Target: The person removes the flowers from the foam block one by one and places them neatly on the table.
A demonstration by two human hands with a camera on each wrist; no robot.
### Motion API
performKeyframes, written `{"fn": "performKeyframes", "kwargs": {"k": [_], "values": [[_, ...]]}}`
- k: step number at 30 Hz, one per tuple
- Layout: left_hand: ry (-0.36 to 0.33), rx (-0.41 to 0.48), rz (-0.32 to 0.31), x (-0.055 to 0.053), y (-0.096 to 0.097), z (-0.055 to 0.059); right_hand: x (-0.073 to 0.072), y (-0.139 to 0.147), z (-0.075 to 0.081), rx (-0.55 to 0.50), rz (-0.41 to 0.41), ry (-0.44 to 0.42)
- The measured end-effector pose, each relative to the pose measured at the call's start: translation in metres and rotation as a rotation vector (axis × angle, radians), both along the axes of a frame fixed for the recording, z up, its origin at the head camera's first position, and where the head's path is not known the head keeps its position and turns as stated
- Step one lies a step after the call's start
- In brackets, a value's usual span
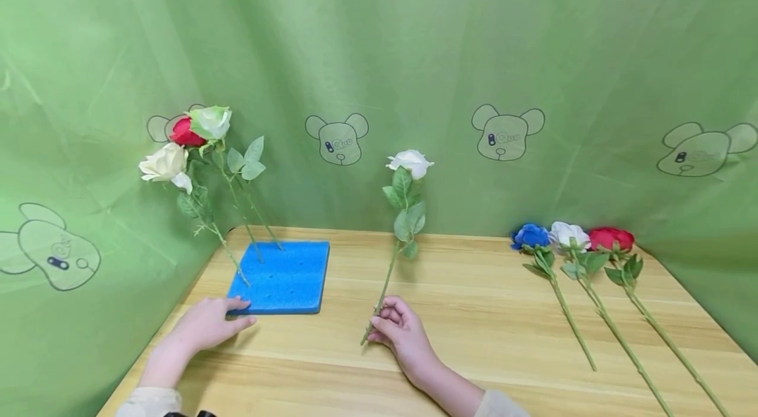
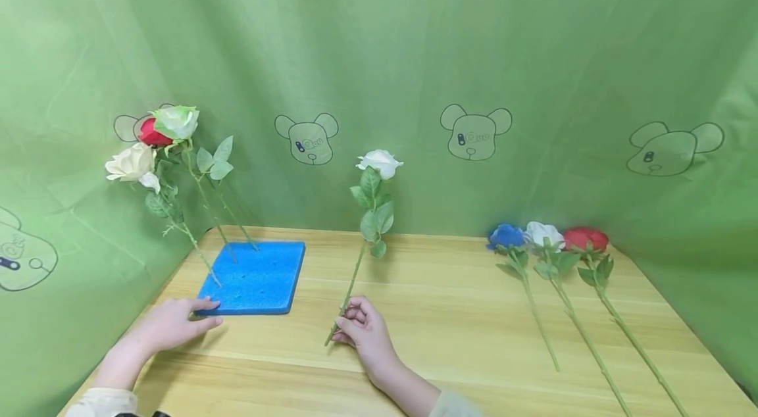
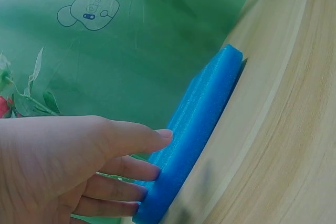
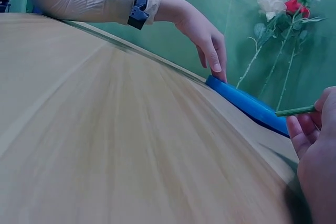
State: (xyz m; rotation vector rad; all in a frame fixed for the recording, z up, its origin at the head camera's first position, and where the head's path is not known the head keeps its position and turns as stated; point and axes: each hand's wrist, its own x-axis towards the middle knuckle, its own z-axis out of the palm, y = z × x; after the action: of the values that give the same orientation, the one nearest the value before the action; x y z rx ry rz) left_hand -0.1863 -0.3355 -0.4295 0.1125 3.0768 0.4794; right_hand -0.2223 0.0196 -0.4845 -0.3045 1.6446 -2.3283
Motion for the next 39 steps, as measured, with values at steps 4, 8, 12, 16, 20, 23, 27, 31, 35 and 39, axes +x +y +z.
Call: {"fn": "performKeyframes", "kwargs": {"k": [4, 8, 12, 16, 20, 23, 27, 31, 35, 39], "values": [[-0.003, 0.001, -0.001, 0.001, 0.000, -0.001, 0.004, 0.012, 0.001, 0.019, 0.008, 0.002], [-0.007, 0.005, -0.002, 0.001, 0.000, 0.000, 0.007, 0.023, 0.001, 0.034, 0.017, 0.015], [-0.004, 0.005, -0.002, 0.001, 0.001, 0.000, 0.009, 0.032, 0.001, 0.045, 0.018, 0.017], [-0.007, 0.005, -0.002, 0.001, 0.001, 0.000, 0.012, 0.040, 0.000, 0.043, 0.017, -0.001], [-0.009, 0.004, 0.001, 0.001, 0.000, 0.000, 0.014, 0.048, -0.001, 0.044, 0.028, -0.006], [-0.010, 0.003, 0.002, 0.001, 0.000, 0.000, 0.016, 0.054, 0.000, 0.049, 0.039, -0.005], [-0.012, 0.002, 0.003, 0.001, 0.001, 0.001, 0.018, 0.062, 0.001, 0.051, 0.052, -0.008], [-0.013, 0.000, 0.004, 0.001, 0.001, 0.000, 0.021, 0.070, 0.002, 0.057, 0.060, -0.008], [-0.013, 0.003, 0.005, 0.001, 0.002, 0.001, 0.023, 0.079, 0.003, 0.064, 0.067, -0.001], [-0.008, 0.002, 0.003, 0.002, 0.002, 0.001, 0.025, 0.088, 0.002, 0.070, 0.074, 0.008]]}}
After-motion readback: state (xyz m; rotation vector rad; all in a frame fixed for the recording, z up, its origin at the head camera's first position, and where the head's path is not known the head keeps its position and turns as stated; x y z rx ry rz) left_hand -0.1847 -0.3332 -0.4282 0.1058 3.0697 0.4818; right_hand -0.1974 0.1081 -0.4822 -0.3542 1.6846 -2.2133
